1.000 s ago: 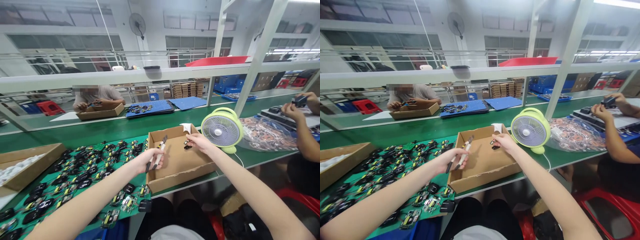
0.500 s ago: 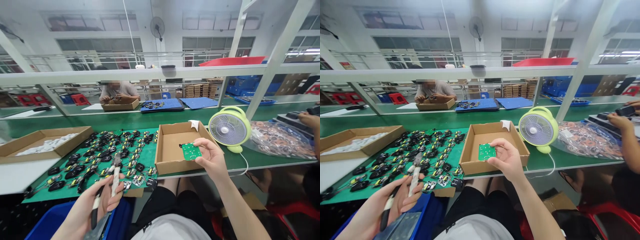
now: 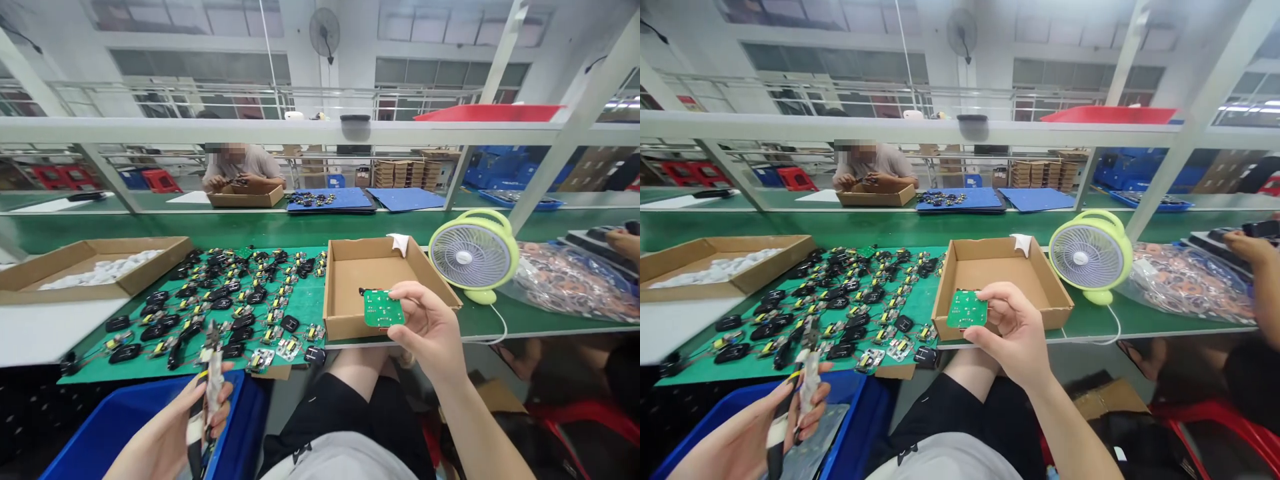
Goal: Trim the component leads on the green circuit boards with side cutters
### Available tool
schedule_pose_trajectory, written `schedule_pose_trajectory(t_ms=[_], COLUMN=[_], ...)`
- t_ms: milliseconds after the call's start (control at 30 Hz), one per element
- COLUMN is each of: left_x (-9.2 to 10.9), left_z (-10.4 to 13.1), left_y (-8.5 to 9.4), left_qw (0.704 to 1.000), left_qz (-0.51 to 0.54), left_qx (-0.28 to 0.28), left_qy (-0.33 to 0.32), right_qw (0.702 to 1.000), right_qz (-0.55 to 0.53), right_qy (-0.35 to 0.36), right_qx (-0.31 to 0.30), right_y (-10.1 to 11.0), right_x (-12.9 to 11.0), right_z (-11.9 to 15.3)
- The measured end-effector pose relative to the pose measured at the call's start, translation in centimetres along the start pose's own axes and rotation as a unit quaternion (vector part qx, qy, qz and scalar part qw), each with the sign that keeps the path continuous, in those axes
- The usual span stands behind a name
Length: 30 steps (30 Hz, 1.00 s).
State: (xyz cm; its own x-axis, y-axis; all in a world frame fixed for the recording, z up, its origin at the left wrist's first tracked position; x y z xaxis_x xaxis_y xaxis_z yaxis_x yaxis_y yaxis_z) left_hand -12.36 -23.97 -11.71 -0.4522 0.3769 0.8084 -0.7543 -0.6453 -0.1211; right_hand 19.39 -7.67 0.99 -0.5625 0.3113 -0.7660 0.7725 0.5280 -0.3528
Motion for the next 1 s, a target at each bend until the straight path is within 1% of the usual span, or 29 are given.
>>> schedule_pose_trajectory(t_ms=[100,167,233,300,367,433,600,633,667,700,733,800,867,1000], left_x=[2.1,3.4,4.3,4.9,5.1,5.1,5.3,5.4,5.4,5.2,5.1,4.9,4.9,4.9], left_z=[-0.6,-0.8,-1.0,-1.2,-1.6,-2.2,-4.1,-4.5,-4.9,-5.1,-5.3,-5.0,-4.5,-3.6], left_y=[-3.7,-6.1,-8.4,-10.2,-11.2,-11.6,-10.5,-10.4,-10.5,-10.8,-11.4,-13.2,-15.3,-18.8], left_qw=[0.993,0.984,0.974,0.966,0.963,0.963,0.961,0.963,0.966,0.969,0.971,0.969,0.96,0.948], left_qz=[-0.054,-0.078,-0.112,-0.139,-0.146,-0.151,-0.189,-0.187,-0.176,-0.156,-0.128,-0.066,-0.015,0.039], left_qx=[-0.084,-0.117,-0.151,-0.178,-0.191,-0.189,-0.126,-0.12,-0.125,-0.14,-0.165,-0.222,-0.265,-0.304], left_qy=[-0.068,-0.108,-0.126,-0.127,-0.121,-0.118,-0.155,-0.154,-0.145,-0.131,-0.114,-0.089,-0.084,-0.089], right_qw=[1.0,0.999,0.998,0.997,0.997,0.996,0.993,0.992,0.991,0.991,0.991,0.992,0.992,0.991], right_qz=[0.002,0.011,0.022,0.027,0.024,0.022,0.036,0.038,0.038,0.038,0.038,0.035,0.029,0.03], right_qy=[-0.018,-0.015,-0.01,-0.009,-0.016,-0.023,-0.01,-0.007,-0.003,-0.001,0.001,-0.003,-0.014,-0.032], right_qx=[0.022,0.044,0.061,0.071,0.078,0.085,0.115,0.121,0.126,0.128,0.128,0.124,0.122,0.126], right_y=[0.1,0.2,0.4,0.5,0.7,1.1,2.3,2.5,2.6,2.6,2.6,2.3,2.0,1.4], right_x=[0.6,0.9,1.3,1.7,2.2,2.8,4.2,4.5,4.7,5.0,5.2,5.8,6.5,7.9], right_z=[-0.4,-0.8,-1.2,-1.7,-2.1,-2.6,-3.5,-3.6,-3.7,-3.7,-3.8,-3.9,-3.9,-3.6])
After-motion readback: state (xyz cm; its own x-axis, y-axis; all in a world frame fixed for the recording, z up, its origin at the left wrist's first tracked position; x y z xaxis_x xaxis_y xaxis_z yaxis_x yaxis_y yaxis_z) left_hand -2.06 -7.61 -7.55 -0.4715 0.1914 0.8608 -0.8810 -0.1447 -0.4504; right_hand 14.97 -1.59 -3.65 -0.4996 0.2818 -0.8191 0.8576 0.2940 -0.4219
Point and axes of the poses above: each hand's wrist, its own z-axis away from the middle knuckle, its own y-axis out of the back of the hand, x = y × z, the point moved 7 cm from there along -z, towards the middle knuckle, and after that the axes turned 6 degrees about -z, right-handed, at the moved point
